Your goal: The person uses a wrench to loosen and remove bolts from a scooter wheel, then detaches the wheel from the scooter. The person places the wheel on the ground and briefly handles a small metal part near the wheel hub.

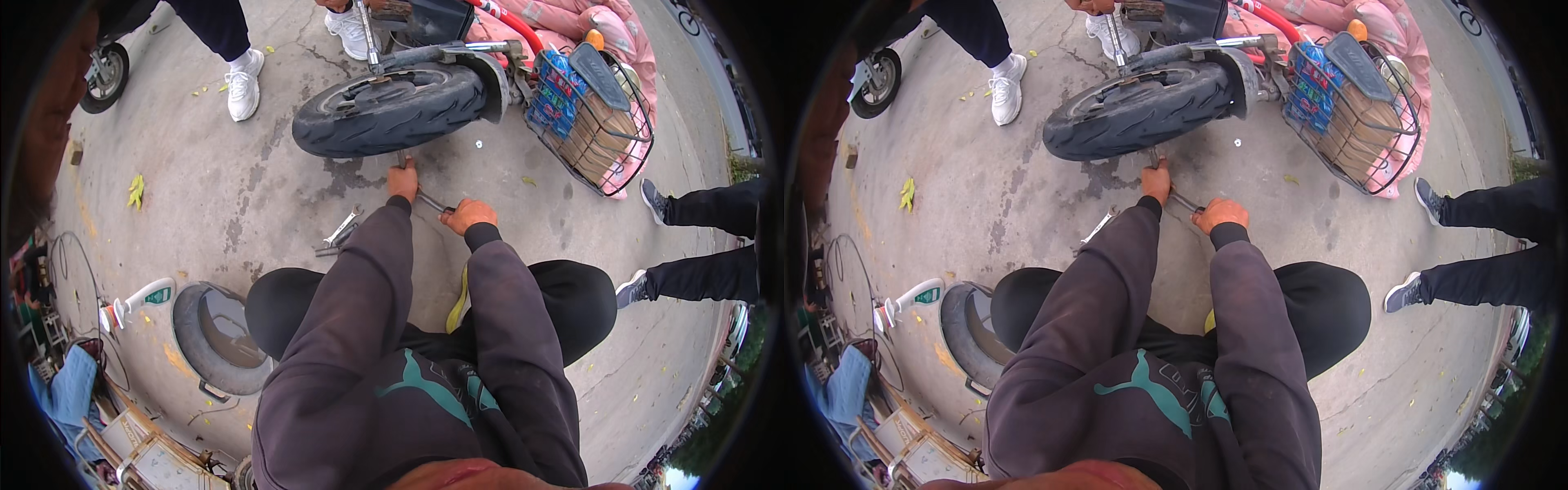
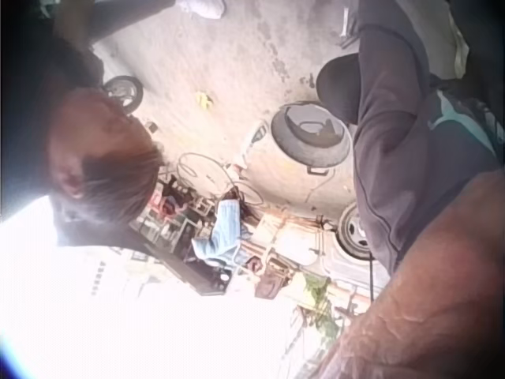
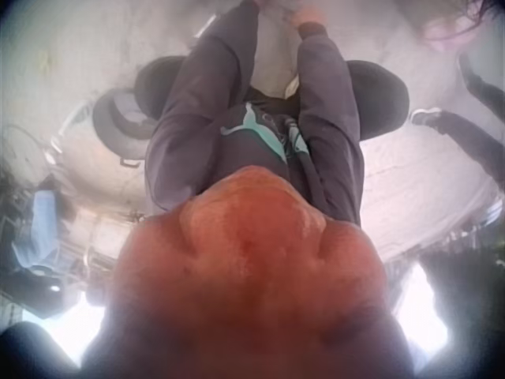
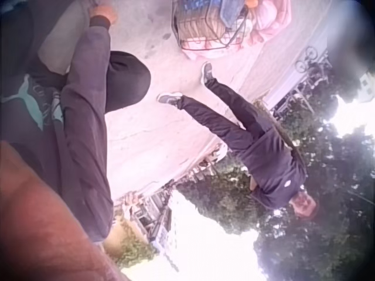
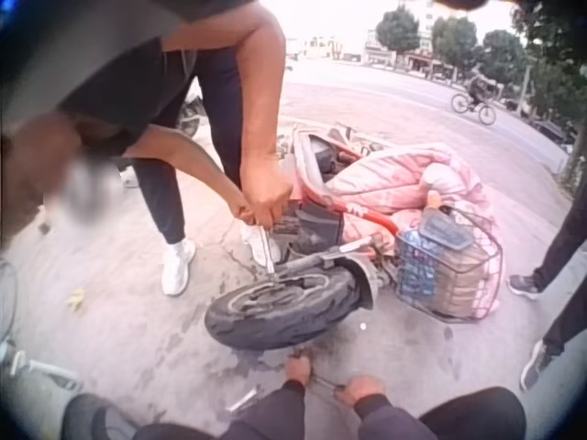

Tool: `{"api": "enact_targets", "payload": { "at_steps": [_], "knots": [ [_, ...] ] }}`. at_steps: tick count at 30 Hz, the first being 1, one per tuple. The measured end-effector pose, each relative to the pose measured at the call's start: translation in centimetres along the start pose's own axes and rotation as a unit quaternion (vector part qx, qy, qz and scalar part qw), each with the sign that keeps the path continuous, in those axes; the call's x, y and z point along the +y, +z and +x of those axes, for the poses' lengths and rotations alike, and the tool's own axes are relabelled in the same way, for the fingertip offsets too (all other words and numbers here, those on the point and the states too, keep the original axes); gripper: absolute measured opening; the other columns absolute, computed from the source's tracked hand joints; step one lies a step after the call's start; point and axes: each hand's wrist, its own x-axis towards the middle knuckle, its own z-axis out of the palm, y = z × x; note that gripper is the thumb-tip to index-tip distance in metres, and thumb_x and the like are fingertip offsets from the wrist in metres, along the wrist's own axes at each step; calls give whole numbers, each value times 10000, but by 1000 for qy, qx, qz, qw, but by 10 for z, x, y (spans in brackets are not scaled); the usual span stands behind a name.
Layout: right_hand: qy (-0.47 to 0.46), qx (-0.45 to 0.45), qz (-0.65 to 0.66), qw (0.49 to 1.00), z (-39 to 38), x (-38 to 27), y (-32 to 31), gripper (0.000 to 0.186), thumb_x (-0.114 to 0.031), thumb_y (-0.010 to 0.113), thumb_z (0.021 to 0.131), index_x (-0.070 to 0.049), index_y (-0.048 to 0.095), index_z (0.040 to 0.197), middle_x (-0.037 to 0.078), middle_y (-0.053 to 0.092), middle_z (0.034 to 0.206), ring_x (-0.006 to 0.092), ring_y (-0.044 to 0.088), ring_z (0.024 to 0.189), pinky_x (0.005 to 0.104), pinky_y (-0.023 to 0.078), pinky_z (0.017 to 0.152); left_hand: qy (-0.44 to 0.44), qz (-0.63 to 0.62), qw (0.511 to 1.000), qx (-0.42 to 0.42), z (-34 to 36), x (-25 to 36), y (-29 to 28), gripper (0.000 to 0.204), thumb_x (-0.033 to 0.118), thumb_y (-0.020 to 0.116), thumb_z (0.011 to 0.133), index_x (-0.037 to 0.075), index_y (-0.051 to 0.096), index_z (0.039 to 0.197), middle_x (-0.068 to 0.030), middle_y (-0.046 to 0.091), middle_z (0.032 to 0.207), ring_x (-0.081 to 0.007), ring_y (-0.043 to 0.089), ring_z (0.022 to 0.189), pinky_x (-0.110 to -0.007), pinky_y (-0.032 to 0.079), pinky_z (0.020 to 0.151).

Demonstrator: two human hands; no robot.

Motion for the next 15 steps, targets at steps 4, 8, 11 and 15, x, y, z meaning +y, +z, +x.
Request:
{"api": "enact_targets", "payload": {
  "at_steps": [4, 8, 11, 15],
  "knots": [
    [-31, -13, 5, 999, 13, -14, -12, 556, -600, 661, 838, -137, 723, 1140, 100, 696, 1188, 268, 652, 1133, 376, 524, 917, 78, 23, 994, 67, 38, -10, -1, 583, 455, 583, 932, -95, 662, 756, -195, 638, 580, -327, 665, 541, -408, 520, 632],
    [-17, -32, 18, 999, 13, -9, 21, 589, -627, 653, 832, -167, 687, 1198, 90, 686, 1209, 259, 647, 1146, 375, 522, 935, 26, -3, 998, 48, 28, -37, -7, 591, 447, 549, 949, -98, 612, 728, -189, 620, 548, -309, 634, 492, -406, 503, 558],
    [-21, 24, 11, 999, 31, 5, -3, 619, -650, 679, 791, -167, 705, 1176, 83, 700, 1177, 248, 657, 1125, 372, 529, 912, 44, -46, 997, 41, 40, -14, 5, 599, 441, 549, 949, -115, 624, 737, -194, 621, 546, -310, 621, 466, -426, 492, 520],
    [-47, 16, -36, 998, 37, 33, -5, 638, -678, 669, 779, -167, 716, 1158, 84, 707, 1158, 249, 659, 1118, 376, 521, 921, 30, -35, 996, 71, 22, -22, 33, 592, 424, 559, 944, -97, 644, 676, -214, 626, 559, -338, 651, 520, -439, 506, 556]
  ]
}}
